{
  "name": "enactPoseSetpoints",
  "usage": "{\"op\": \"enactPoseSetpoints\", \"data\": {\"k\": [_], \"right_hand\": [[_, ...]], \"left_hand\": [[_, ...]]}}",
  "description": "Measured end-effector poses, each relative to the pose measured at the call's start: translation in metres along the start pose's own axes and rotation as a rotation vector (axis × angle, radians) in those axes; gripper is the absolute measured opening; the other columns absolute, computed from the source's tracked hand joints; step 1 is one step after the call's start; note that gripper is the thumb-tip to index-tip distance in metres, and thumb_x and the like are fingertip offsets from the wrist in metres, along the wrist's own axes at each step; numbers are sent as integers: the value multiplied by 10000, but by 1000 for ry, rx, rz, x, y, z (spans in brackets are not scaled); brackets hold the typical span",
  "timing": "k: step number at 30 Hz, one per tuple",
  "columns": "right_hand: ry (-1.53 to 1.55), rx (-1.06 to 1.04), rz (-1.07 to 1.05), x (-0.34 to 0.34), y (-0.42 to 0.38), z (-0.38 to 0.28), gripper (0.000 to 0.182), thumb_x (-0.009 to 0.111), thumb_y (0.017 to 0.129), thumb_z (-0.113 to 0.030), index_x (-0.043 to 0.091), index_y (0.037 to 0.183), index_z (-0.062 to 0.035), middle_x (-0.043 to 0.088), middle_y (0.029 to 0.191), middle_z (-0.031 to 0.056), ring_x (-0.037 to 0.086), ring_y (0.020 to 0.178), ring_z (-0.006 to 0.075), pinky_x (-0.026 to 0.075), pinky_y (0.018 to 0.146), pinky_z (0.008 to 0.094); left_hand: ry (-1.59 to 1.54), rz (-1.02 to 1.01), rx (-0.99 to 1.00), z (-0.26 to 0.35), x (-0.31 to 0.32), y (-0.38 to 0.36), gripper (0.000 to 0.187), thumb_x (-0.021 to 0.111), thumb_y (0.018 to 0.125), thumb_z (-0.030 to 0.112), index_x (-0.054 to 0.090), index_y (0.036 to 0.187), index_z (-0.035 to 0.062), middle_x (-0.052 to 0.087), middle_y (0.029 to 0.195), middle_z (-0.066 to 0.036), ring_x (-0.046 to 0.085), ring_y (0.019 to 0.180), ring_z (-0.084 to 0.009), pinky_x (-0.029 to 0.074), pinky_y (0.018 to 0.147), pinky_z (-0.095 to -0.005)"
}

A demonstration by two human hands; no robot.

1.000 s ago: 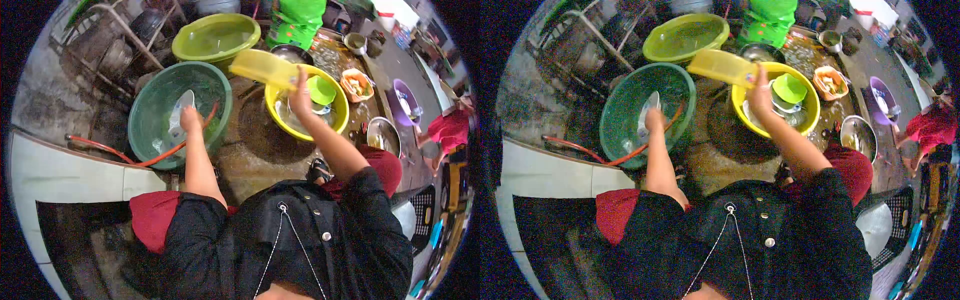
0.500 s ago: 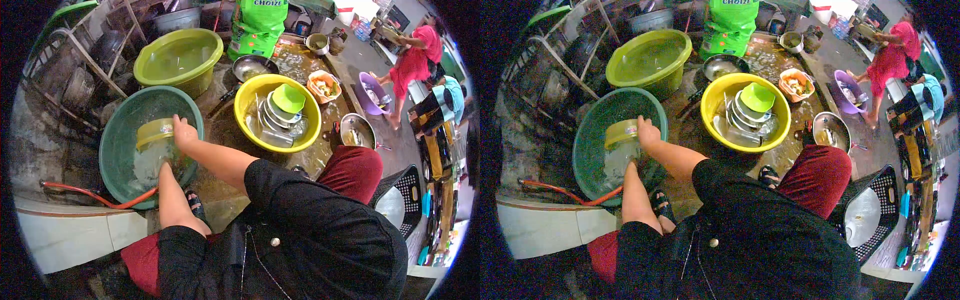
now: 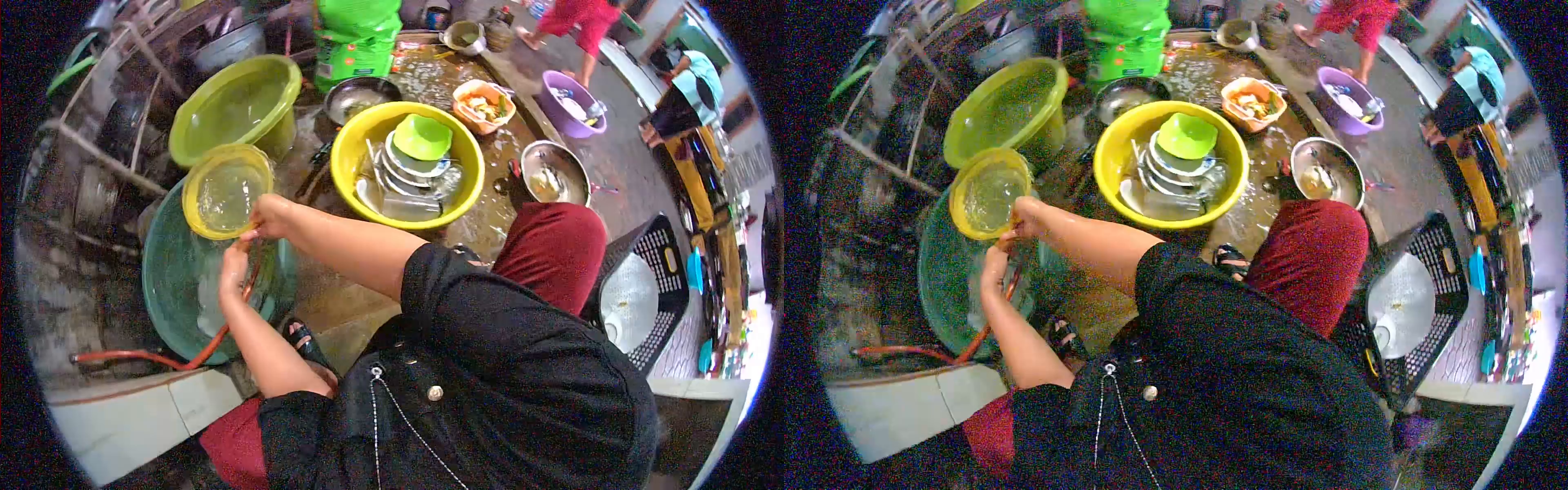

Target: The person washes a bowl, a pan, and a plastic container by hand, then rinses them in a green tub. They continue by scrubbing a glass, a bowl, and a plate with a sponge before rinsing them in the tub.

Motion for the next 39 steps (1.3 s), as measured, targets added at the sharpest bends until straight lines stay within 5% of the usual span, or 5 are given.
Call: {"op": "enactPoseSetpoints", "data": {"k": [6, 8, 19, 27, 39], "right_hand": [[114, -148, 61, -48, -63, -65, 307, 474, 767, -42, 507, 1071, -26, 543, 1036, 197, 548, 916, 339, 522, 667, 494], [-850, -712, -137, -96, -82, -73, 244, 512, 776, -70, 549, 1014, -30, 572, 995, 180, 572, 861, 321, 513, 658, 490], [-27, -455, 1057, -327, -154, -119, 343, 467, 770, 16, 397, 1086, 130, 492, 992, 281, 570, 561, 411, 506, 433, 498], [-96, -226, 668, -388, -268, -224, 314, 397, 838, -65, 368, 1108, 92, 469, 1052, 299, 568, 831, 426, 543, 658, 479], [-328, 29, 1492, -504, -542, -333, 199, 450, 750, -115, 525, 875, 21, 568, 690, 215, 596, 517, 309, 493, 480, 410]], "left_hand": [[470, 171, 153, -43, 56, 47, 615, 503, 842, 441, 444, 1188, -65, 479, 1226, -186, 467, 1116, -287, 382, 898, -370], [666, 214, 179, -39, 72, 47, 621, 519, 821, 457, 453, 1189, -40, 470, 1231, -187, 464, 1118, -316, 390, 892, -394], [975, 451, -107, 15, 103, 3, 420, 527, 808, 413, 548, 1043, 65, 589, 1021, -129, 563, 943, -296, 444, 784, -424], [1078, 519, -43, 9, 106, 11, 409, 512, 814, 425, 549, 1015, 72, 603, 983, -146, 583, 884, -317, 460, 738, -441], [1070, 516, -76, 4, 105, 16, 432, 499, 814, 437, 532, 1037, 68, 596, 978, -156, 573, 887, -341, 455, 736, -455]]}}
Point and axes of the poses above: each hand's wrist, its own y-axis towards the middle knuckle, its own x-axis out of the palm, z = x × y, the point moved 2 cm from there along y, towards the middle knuckle
